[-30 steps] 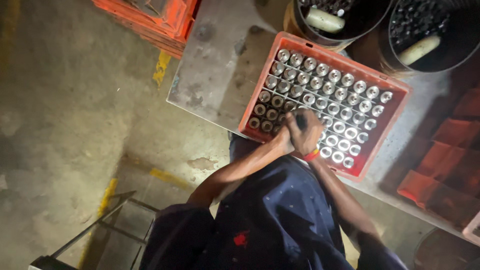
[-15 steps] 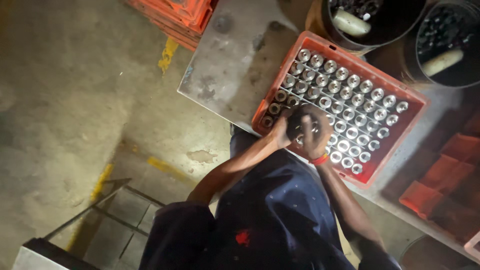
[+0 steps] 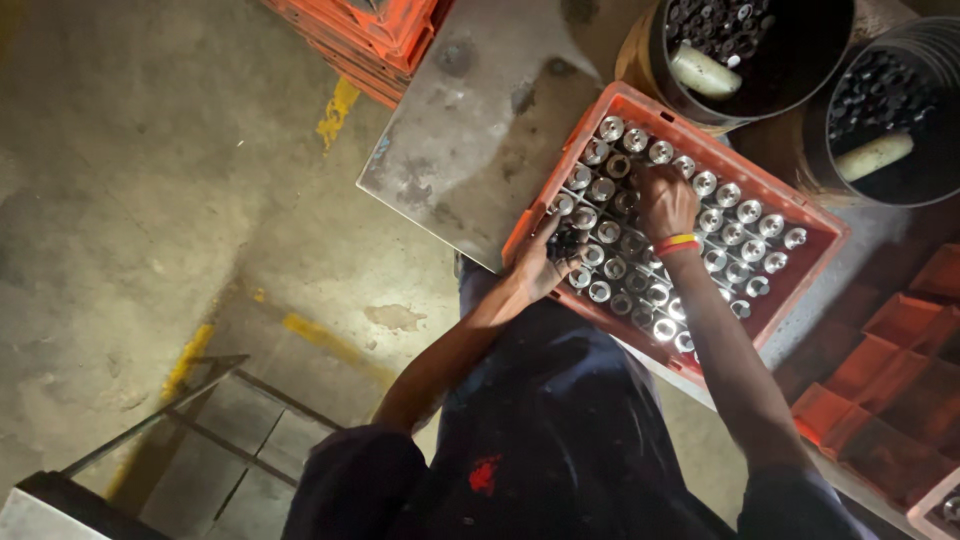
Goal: The person repeatedly picks small metal cylindrical parts from a red crate and places them into two metal buckets. The person also occasionally rearranges the parts within the crate to keep them organized.
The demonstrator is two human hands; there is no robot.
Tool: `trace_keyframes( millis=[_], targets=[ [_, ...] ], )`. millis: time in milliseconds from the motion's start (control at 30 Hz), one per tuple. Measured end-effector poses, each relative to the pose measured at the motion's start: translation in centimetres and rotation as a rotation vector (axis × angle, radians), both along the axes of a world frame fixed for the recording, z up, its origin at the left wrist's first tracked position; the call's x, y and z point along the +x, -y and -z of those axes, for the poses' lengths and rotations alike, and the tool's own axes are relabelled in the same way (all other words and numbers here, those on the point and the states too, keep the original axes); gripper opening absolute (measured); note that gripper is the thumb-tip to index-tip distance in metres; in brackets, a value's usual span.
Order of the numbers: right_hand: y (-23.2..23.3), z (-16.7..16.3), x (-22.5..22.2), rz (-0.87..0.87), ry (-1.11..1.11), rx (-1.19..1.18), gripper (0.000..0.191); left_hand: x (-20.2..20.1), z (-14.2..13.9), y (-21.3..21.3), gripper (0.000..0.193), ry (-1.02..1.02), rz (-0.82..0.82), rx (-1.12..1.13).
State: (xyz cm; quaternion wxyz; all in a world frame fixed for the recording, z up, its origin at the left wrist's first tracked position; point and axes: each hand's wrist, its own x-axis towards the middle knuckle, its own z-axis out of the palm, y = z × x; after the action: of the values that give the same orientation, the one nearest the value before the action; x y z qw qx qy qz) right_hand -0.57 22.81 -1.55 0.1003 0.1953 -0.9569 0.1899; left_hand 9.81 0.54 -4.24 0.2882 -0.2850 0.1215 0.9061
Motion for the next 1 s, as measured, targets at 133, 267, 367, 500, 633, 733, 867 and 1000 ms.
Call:
trace_keyframes(
  millis=[133, 267, 367, 500, 633, 733, 867, 1000],
  targets=[
    [0.8, -3.4, 1.1, 0.064, 0.12, -0.244, 0.029, 0.1, -1.1, -0.5, 0.031, -0.128, 0.017, -0.115],
    [2.2, -5.5, 7.6, 0.303, 0.386, -0.613, 0.03, 0.5, -1.7, -2.0, 0.031, -0.211, 0.148, -0.327],
    [3.1, -5.2, 12.1, 0.229, 0.519, -0.635, 0.029, 1.5, -1.8, -2.8, 0.034, -0.365, 0.31, -0.469],
    [2.6, -3.9, 14.6, 0.204, 0.441, -0.669, 0.025, 3.0, -1.0, -3.7, 0.025, -0.157, 0.365, -0.463],
    [1.6, -2.3, 14.6, 0.441, 0.512, -0.95, 0.026, 2.1, 1.1, -4.1, 0.035, -0.041, 0.457, -0.39],
    [0.5, -1.6, 13.8, 0.642, 0.472, -0.863, 0.025, 0.7, 2.1, -2.9, 0.031, -0.066, 0.381, -0.197],
    [-0.7, -2.2, 12.5, 0.549, 0.31, -0.941, 0.028, -0.9, 1.3, -1.1, 0.031, -0.009, 0.349, -0.277],
    [-0.6, -3.2, 11.9, 0.565, 0.414, -1.036, 0.029, -2.1, -0.8, -1.0, 0.03, 0.004, 0.37, -0.198]
  ],
)
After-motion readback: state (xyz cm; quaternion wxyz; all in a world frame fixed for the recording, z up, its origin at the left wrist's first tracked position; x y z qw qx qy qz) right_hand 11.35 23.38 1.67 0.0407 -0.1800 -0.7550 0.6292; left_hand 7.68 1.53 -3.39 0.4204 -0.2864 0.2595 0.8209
